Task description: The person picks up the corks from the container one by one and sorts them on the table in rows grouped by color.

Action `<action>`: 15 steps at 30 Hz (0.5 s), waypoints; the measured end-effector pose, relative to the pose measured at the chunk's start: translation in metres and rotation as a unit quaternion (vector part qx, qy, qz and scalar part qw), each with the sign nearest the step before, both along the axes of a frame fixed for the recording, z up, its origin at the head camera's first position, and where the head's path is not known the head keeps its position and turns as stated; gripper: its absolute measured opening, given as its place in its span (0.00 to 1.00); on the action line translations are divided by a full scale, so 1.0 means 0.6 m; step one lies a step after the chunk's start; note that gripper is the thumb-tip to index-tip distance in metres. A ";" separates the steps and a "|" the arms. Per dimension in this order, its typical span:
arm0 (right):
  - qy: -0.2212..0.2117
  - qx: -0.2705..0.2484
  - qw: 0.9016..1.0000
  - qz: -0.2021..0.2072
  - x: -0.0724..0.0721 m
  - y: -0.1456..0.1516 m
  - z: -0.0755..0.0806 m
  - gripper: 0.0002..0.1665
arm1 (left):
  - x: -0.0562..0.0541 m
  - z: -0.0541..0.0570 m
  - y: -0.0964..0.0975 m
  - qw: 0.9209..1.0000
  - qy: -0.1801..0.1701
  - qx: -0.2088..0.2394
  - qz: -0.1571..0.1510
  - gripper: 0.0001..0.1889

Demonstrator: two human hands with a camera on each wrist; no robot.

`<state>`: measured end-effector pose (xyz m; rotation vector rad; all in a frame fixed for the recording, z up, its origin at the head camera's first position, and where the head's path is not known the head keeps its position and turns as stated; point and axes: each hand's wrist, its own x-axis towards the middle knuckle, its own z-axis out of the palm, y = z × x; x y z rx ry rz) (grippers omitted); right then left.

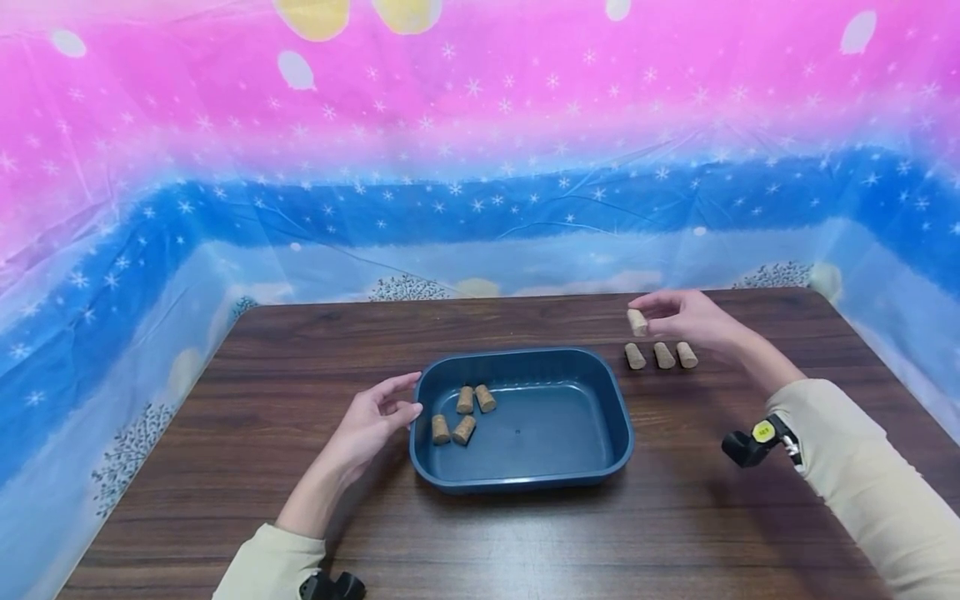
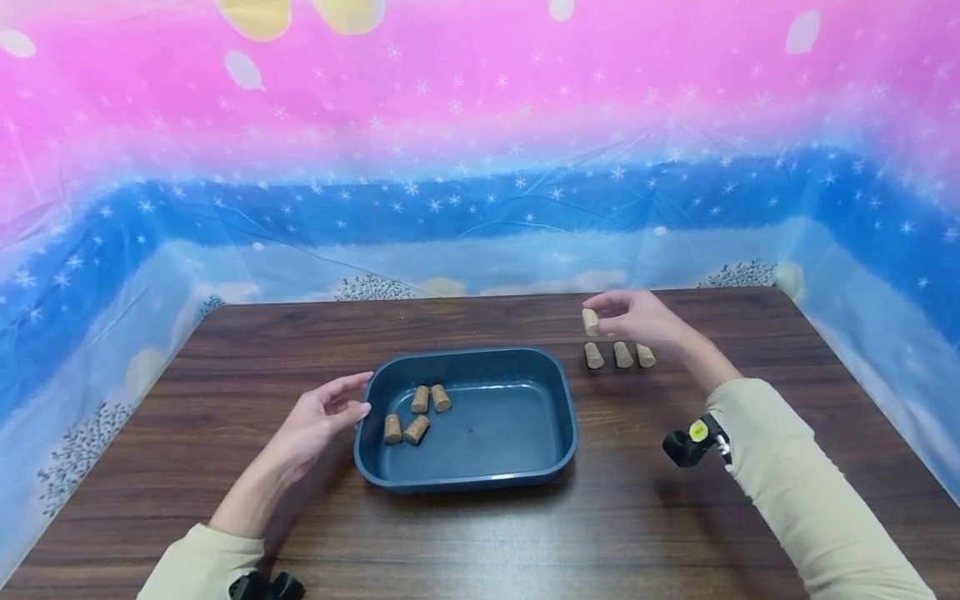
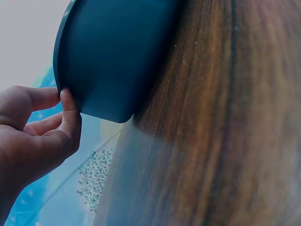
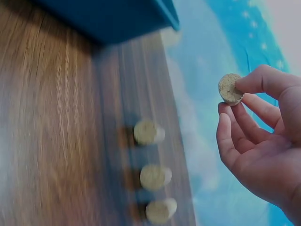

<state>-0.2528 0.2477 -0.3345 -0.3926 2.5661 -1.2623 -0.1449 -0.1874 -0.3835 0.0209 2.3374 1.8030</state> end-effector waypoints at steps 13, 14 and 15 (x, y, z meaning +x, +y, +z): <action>-0.005 0.018 0.999 -0.048 -0.009 0.087 -0.035 0.28 | 0.001 0.001 0.000 1.000 0.002 0.000 0.000 0.24; -0.009 0.015 0.999 -0.051 -0.010 0.094 -0.039 0.28 | 0.001 0.001 0.000 1.000 0.001 0.000 0.000 0.24; -0.012 0.012 0.998 -0.053 -0.010 0.101 -0.043 0.28 | 0.001 0.001 0.000 1.000 0.001 0.000 0.000 0.24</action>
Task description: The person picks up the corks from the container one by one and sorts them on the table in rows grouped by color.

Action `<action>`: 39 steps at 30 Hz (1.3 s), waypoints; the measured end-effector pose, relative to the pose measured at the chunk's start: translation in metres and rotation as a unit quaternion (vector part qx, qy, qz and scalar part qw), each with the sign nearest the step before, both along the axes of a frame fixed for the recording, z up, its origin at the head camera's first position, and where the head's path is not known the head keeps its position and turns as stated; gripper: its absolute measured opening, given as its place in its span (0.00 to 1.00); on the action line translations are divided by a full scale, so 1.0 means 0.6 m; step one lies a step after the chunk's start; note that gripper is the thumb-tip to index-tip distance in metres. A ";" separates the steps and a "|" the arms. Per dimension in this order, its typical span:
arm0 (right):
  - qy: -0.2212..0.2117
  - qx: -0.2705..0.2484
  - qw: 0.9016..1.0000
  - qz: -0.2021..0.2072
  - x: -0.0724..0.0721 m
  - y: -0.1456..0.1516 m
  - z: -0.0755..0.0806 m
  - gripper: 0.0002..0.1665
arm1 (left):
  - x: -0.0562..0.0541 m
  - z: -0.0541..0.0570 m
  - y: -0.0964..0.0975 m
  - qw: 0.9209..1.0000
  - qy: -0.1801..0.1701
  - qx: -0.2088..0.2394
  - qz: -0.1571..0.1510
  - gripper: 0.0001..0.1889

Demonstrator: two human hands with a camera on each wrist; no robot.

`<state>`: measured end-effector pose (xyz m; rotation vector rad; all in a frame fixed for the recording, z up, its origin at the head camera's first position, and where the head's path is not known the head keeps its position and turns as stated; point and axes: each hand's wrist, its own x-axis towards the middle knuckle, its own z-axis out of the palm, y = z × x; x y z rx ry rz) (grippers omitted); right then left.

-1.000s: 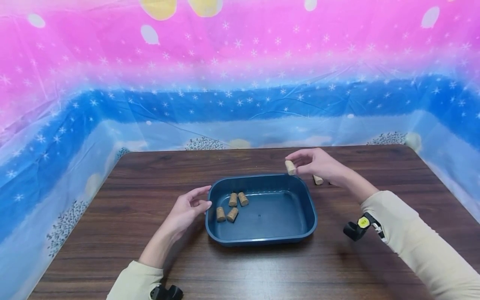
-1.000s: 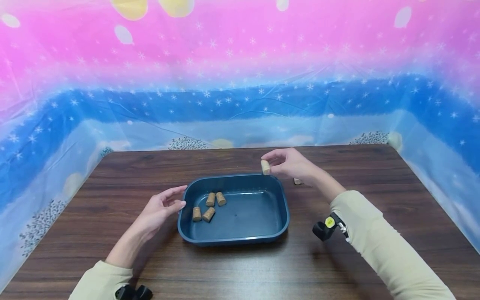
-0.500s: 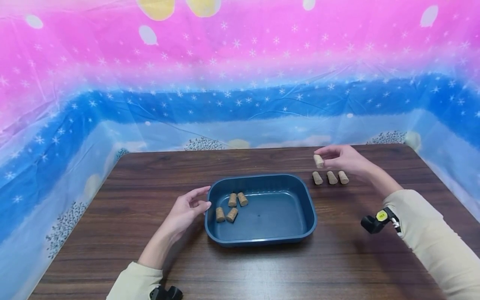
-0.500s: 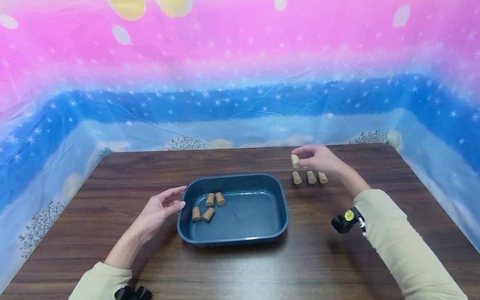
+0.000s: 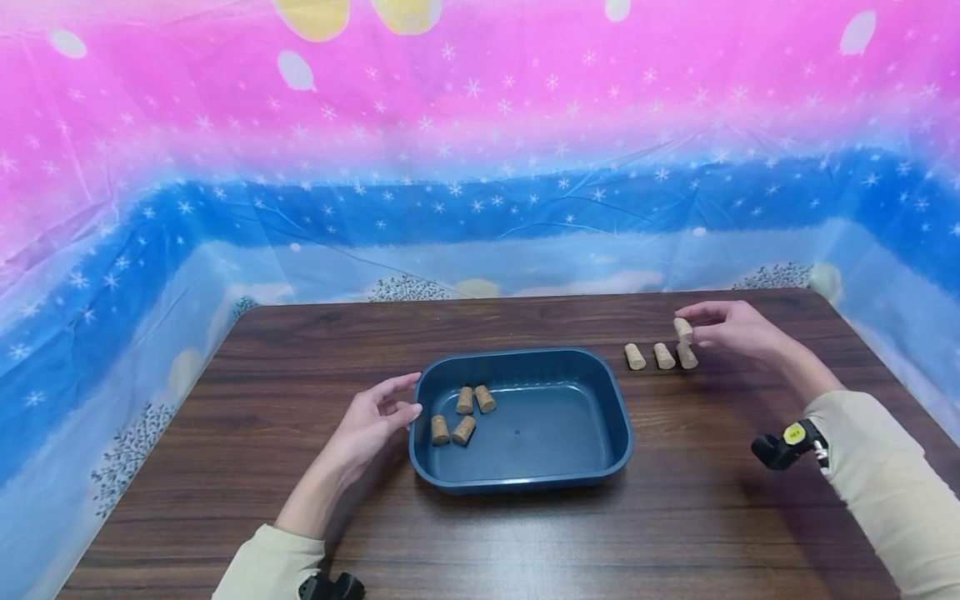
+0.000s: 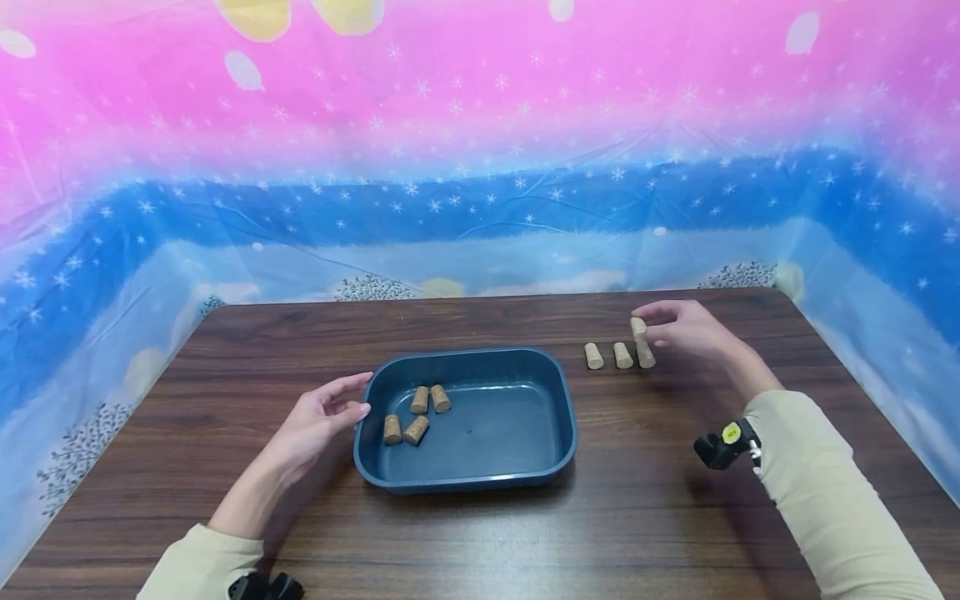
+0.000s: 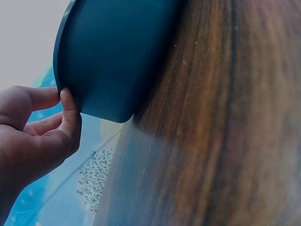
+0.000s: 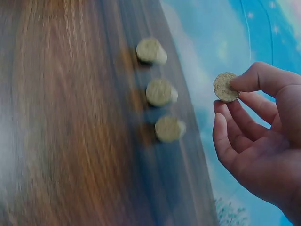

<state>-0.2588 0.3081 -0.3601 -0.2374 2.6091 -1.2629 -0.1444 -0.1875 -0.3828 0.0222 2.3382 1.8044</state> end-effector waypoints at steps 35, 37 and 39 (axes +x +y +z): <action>-0.029 -0.002 0.999 -0.022 0.005 0.079 -0.072 0.32 | 0.001 0.002 -0.001 1.000 -0.007 0.003 -0.002 0.25; -0.028 -0.002 0.999 -0.018 0.004 0.079 -0.073 0.33 | 0.002 0.002 -0.002 1.000 -0.007 0.004 -0.003 0.25; -0.029 -0.001 0.999 -0.016 0.004 0.079 -0.073 0.33 | 0.002 0.002 -0.002 1.000 -0.008 0.005 -0.003 0.25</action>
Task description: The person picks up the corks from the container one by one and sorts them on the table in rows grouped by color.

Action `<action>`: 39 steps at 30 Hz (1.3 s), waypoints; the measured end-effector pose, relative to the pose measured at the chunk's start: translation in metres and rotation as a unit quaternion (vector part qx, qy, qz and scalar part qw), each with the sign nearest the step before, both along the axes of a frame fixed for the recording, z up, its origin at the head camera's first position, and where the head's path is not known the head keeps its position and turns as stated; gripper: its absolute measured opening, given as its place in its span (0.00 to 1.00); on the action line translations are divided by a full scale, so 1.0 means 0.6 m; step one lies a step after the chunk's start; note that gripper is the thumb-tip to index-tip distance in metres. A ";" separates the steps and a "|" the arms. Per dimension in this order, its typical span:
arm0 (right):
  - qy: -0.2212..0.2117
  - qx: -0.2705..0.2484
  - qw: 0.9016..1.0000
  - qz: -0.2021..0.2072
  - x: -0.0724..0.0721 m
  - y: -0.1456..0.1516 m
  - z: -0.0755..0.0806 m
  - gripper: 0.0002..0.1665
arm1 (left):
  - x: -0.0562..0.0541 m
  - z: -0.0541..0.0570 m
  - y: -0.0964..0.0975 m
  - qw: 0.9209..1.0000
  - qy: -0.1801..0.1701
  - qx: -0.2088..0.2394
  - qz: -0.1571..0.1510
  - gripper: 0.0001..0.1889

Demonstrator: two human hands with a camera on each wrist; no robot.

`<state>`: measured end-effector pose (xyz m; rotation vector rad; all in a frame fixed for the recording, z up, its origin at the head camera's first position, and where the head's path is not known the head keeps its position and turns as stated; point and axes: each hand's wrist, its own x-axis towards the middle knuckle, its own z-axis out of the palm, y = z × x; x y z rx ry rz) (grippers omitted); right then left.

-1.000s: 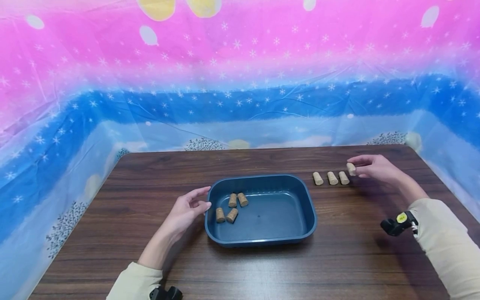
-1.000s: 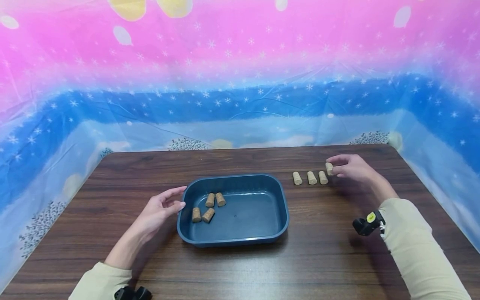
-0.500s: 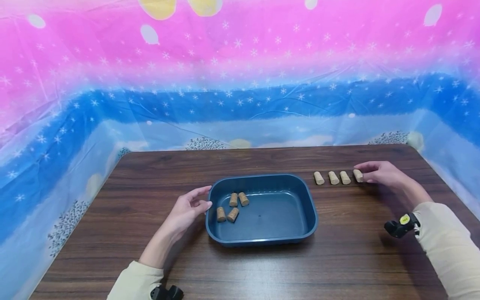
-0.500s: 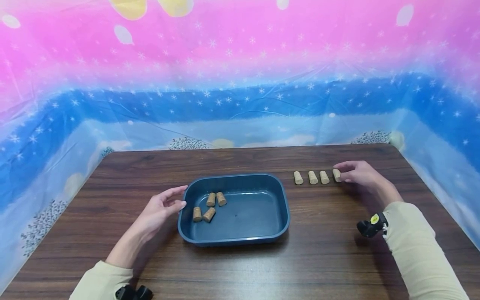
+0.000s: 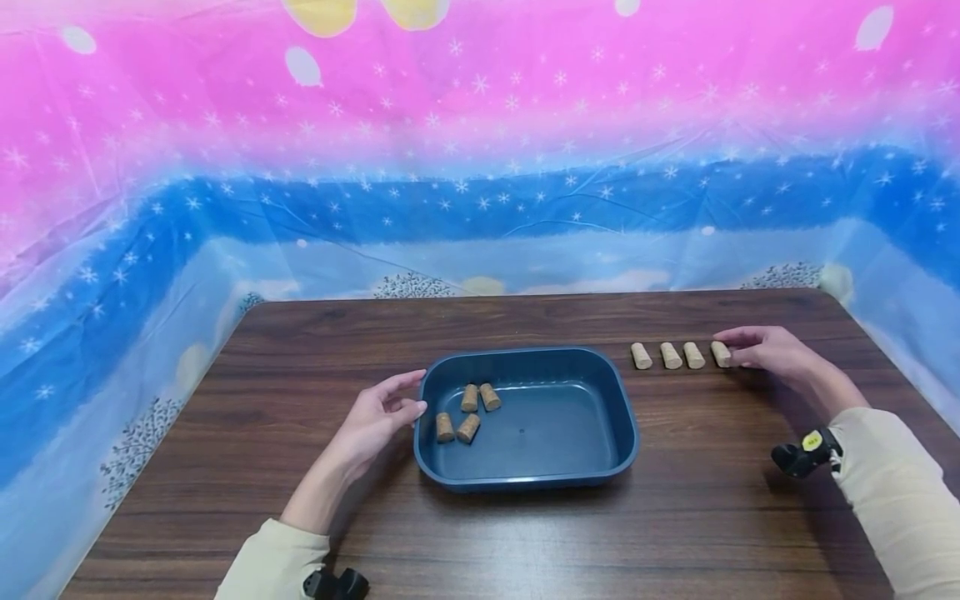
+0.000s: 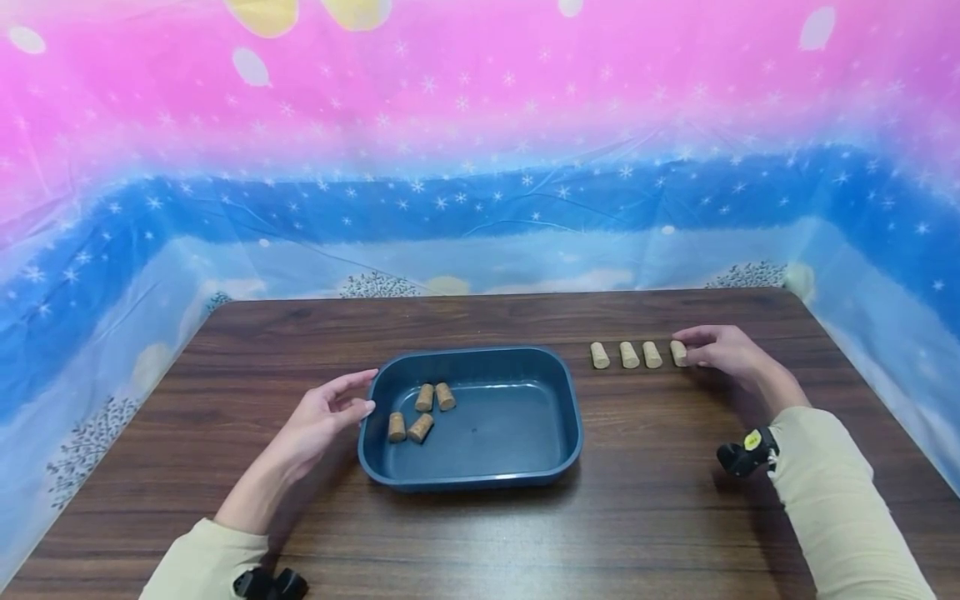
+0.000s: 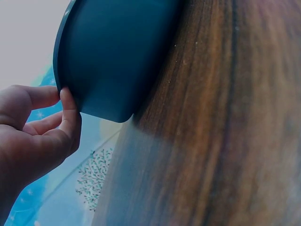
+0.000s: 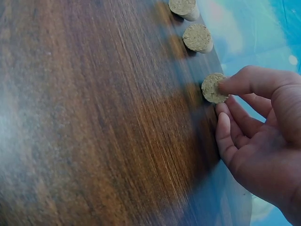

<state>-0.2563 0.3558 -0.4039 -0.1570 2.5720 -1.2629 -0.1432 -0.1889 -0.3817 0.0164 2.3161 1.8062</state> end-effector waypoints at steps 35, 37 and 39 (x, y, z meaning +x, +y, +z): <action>0.099 0.032 0.995 0.007 0.001 -0.057 0.074 0.27 | 0.000 -0.005 0.000 1.000 0.004 0.001 0.000 0.25; 0.098 0.041 0.994 0.010 0.006 -0.084 0.086 0.28 | -0.001 -0.005 0.000 1.000 0.002 0.004 0.002 0.25; 0.099 0.048 0.994 0.015 0.013 -0.111 0.097 0.28 | -0.001 -0.004 0.000 1.000 0.002 0.005 0.000 0.25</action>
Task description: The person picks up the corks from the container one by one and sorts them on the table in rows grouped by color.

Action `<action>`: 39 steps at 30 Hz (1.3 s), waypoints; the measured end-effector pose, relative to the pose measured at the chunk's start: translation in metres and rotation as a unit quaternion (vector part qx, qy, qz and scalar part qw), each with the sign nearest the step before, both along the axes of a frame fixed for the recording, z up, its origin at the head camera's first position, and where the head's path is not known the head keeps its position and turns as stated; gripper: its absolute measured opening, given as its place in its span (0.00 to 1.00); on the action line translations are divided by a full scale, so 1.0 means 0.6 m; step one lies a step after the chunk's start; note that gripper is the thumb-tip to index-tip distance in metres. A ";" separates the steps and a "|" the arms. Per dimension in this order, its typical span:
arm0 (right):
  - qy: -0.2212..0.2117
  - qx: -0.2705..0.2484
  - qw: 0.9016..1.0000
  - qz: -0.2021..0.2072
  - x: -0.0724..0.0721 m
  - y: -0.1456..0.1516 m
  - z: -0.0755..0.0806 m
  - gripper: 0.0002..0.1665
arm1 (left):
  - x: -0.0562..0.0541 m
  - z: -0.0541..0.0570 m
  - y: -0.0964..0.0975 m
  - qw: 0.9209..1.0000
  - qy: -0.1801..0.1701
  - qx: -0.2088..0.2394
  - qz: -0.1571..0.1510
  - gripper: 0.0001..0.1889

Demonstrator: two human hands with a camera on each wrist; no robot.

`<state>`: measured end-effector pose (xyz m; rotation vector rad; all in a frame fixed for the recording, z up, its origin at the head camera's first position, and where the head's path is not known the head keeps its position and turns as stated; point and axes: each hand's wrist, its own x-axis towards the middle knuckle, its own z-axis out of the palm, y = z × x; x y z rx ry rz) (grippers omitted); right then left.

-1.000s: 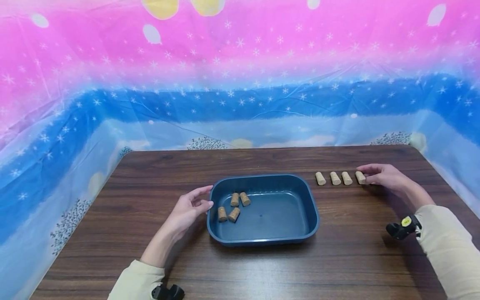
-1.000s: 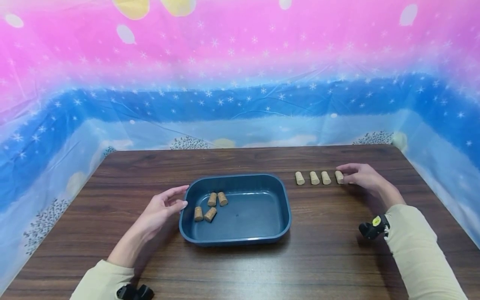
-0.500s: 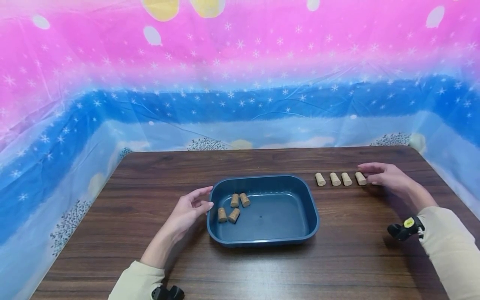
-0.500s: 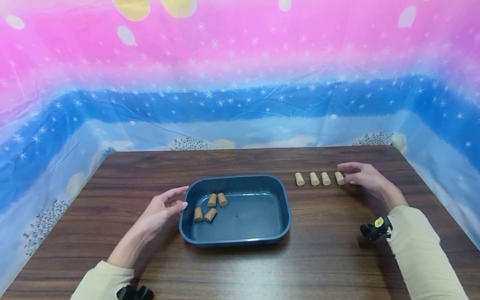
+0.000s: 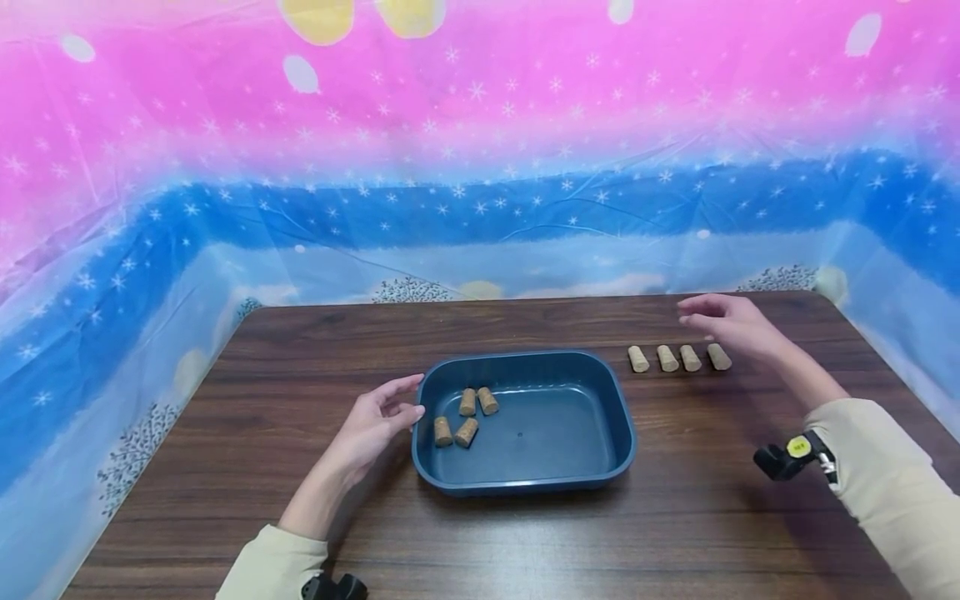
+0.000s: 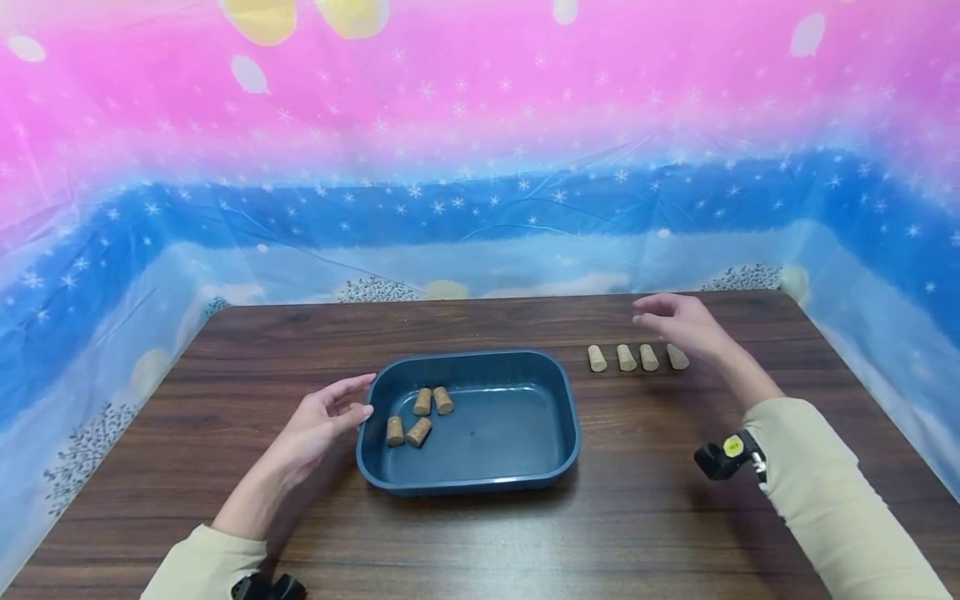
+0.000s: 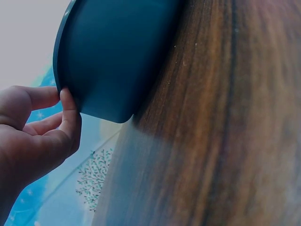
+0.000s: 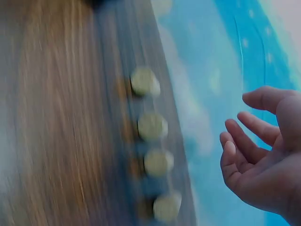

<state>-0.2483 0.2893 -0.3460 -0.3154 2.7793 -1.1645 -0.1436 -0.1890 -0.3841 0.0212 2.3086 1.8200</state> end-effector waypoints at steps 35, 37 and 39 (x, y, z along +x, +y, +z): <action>-0.064 0.026 0.969 0.238 0.038 -0.313 0.036 0.21 | 0.000 0.000 0.001 1.000 0.002 0.007 0.003 0.24; -0.076 0.032 0.965 0.251 0.039 -0.325 0.033 0.21 | 0.000 -0.001 0.001 1.000 0.001 0.006 0.004 0.24; -0.081 0.039 0.961 0.261 0.040 -0.334 0.028 0.21 | -0.002 -0.002 0.002 1.000 0.000 0.005 0.003 0.24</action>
